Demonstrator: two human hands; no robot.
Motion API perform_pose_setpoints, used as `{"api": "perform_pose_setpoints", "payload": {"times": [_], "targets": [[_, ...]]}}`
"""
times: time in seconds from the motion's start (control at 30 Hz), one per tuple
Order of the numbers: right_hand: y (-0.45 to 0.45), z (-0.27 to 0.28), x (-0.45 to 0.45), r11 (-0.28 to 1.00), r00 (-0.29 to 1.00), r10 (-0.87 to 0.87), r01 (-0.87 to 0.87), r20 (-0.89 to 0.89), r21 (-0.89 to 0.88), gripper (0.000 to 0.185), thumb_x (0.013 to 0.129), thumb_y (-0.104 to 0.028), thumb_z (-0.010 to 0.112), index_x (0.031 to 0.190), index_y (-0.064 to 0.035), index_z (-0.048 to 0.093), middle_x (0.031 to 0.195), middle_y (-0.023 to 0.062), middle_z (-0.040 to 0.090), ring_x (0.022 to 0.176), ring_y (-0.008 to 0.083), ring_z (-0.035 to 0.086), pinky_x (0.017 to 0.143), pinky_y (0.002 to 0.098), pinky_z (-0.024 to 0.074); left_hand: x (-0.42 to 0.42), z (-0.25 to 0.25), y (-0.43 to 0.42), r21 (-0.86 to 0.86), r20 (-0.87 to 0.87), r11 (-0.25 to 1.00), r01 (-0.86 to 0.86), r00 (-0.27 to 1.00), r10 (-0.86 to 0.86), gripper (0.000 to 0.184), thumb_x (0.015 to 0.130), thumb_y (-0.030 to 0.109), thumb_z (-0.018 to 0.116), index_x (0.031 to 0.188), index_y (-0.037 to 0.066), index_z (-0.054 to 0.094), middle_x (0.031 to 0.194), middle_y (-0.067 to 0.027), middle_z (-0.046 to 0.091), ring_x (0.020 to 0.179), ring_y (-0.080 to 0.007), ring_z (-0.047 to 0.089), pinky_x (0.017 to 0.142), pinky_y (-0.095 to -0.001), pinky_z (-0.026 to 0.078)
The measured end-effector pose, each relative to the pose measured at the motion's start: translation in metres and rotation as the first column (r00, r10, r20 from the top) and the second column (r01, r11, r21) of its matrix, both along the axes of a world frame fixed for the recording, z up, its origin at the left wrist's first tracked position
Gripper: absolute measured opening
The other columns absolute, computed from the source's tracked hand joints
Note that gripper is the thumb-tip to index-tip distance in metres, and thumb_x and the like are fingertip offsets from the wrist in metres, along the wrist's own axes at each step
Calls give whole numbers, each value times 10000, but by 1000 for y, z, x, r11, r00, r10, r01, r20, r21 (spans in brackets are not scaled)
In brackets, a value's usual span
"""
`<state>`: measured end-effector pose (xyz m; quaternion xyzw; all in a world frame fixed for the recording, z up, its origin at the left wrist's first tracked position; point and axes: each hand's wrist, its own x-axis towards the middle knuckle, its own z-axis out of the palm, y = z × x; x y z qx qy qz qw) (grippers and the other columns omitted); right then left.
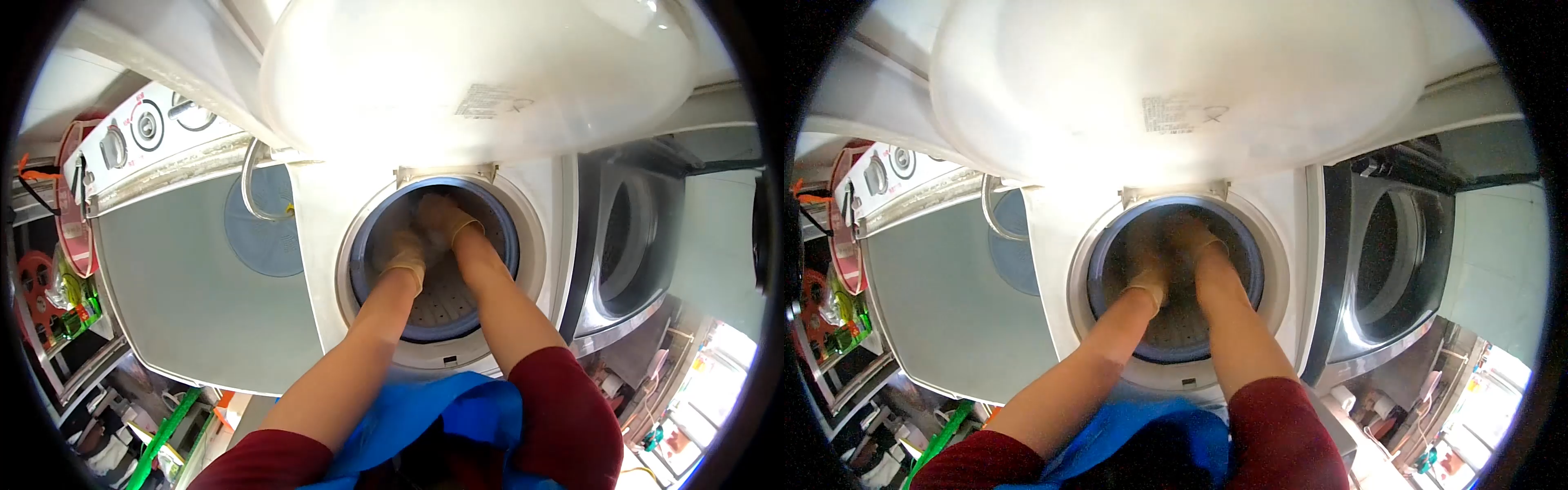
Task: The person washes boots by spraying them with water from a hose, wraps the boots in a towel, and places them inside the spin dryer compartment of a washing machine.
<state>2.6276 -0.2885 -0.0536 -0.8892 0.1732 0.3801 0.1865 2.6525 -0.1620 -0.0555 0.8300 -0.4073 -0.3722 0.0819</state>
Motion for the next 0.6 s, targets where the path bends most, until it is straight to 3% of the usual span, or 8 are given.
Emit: {"api": "perform_pose_setpoints", "payload": {"times": [0.13, 0.23, 0.33, 0.4, 0.43, 0.47, 0.53, 0.6], "targets": [[11, 50, -2, 1000, 1000, -28, 28, -14, 8, 419, 924, -314, 541, 1263, -84, 630, 1379, 166, 542, 1357, 342, 416, 1075, 503, 396, 18, 73, -18, 151, 139, 829, 539, 818, -558, 374, 944, 224, 524, 1279, 73, 593, 1359, -111, 559, 1318, -250, 483, 1066, -415, 382], [7, 96, -12, 847, 864, 462, -496, -199, -189, 484, 904, -352, 565, 1344, -151, 581, 1373, 140, 562, 1304, 305, 483, 1061, 448, 413, 32, 154, -14, 317, 180, 484, 816, 449, -875, 329, 926, 160, 530, 1234, 85, 617, 1319, -84, 589, 1314, -230, 482, 1059, -411, 377], [14, 192, -32, 995, 978, 87, -95, -189, -35, 426, 945, -280, 513, 1355, -175, 568, 1243, 138, 654, 1119, 318, 643, 997, 419, 474, 61, 240, 17, -131, 260, 562, 817, 575, -776, 319, 795, 112, 628, 1108, 72, 674, 1315, -133, 583, 1202, -267, 552, 1105, -428, 355], [15, 282, -60, 992, 988, -115, 108, 104, 69, 394, 944, -256, 517, 1313, -136, 587, 1106, 168, 690, 1052, 347, 654, 952, 431, 489, 79, 350, 18, -12, 257, 537, 843, 522, -813, 348, 819, 84, 620, 1165, 62, 654, 1369, -128, 541, 1286, -268, 475, 1136, -436, 305], [11, 286, -84, 977, 912, -209, 185, 353, 101, 363, 934, -239, 537, 1266, -108, 609, 1035, 179, 689, 1006, 357, 655, 920, 437, 494, 95, 390, 38, -136, 624, 464, 875, 440, -646, 363, 887, 125, 591, 1245, 76, 627, 1392, -98, 523, 1307, -277, 440, 1126, -439, 321], [3, 288, -111, 959, 765, -280, 246, 580, 139, 335, 925, -223, 557, 1218, -81, 631, 964, 189, 688, 960, 367, 657, 889, 443, 499, 118, 409, 51, -478, 675, 464, 746, 650, -350, 422, 929, 226, 597, 1334, 108, 576, 1442, -82, 486, 1341, -277, 409, 1141, -443, 302], [-4, 298, -167, 919, 621, -359, 365, 697, 148, 337, 907, -201, 577, 1213, -68, 626, 932, 195, 683, 939, 354, 660, 870, 434, 503, 152, 487, 37, -511, 757, 473, 718, 637, -148, 535, 915, 291, 648, 1408, 143, 502, 1477, -96, 451, 1352, -279, 412, 1146, -447, 306], [-6, 324, -194, 873, 444, -384, 460, 809, 161, 341, 890, -178, 597, 1207, -55, 622, 899, 200, 678, 917, 341, 663, 851, 425, 506, 188, 560, 4, -324, 892, 348, 880, 162, 422, 692, 907, 509, 614, 1454, 133, 422, 1402, -122, 534, 1085, -320, 638, 942, -468, 524]]}}
